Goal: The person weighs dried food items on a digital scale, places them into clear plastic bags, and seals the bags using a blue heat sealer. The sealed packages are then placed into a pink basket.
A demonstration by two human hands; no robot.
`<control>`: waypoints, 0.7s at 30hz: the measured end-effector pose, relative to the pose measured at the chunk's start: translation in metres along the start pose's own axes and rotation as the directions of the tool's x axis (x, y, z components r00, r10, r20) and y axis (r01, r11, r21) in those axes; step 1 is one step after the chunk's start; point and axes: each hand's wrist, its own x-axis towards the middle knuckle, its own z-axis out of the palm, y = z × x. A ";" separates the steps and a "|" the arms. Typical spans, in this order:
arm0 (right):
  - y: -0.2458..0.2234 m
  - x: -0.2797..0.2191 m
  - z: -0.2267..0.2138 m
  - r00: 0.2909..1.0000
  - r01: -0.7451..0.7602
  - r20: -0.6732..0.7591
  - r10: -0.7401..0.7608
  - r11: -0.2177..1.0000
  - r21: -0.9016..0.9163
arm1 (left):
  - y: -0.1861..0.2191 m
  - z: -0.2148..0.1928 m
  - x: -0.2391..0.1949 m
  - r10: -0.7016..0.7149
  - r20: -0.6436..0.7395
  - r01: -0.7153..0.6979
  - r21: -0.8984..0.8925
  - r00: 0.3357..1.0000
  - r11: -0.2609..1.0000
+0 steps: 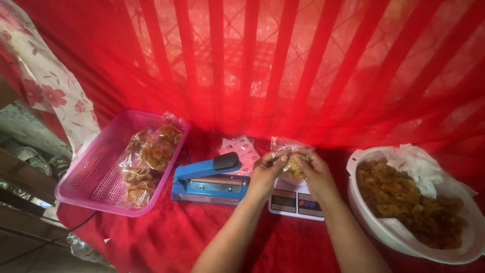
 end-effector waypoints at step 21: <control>-0.063 -0.012 0.019 0.908 -0.305 -0.367 0.204 0.921 -0.242 | -0.016 -0.016 0.009 -0.046 -0.061 0.047 0.025 0.997 0.999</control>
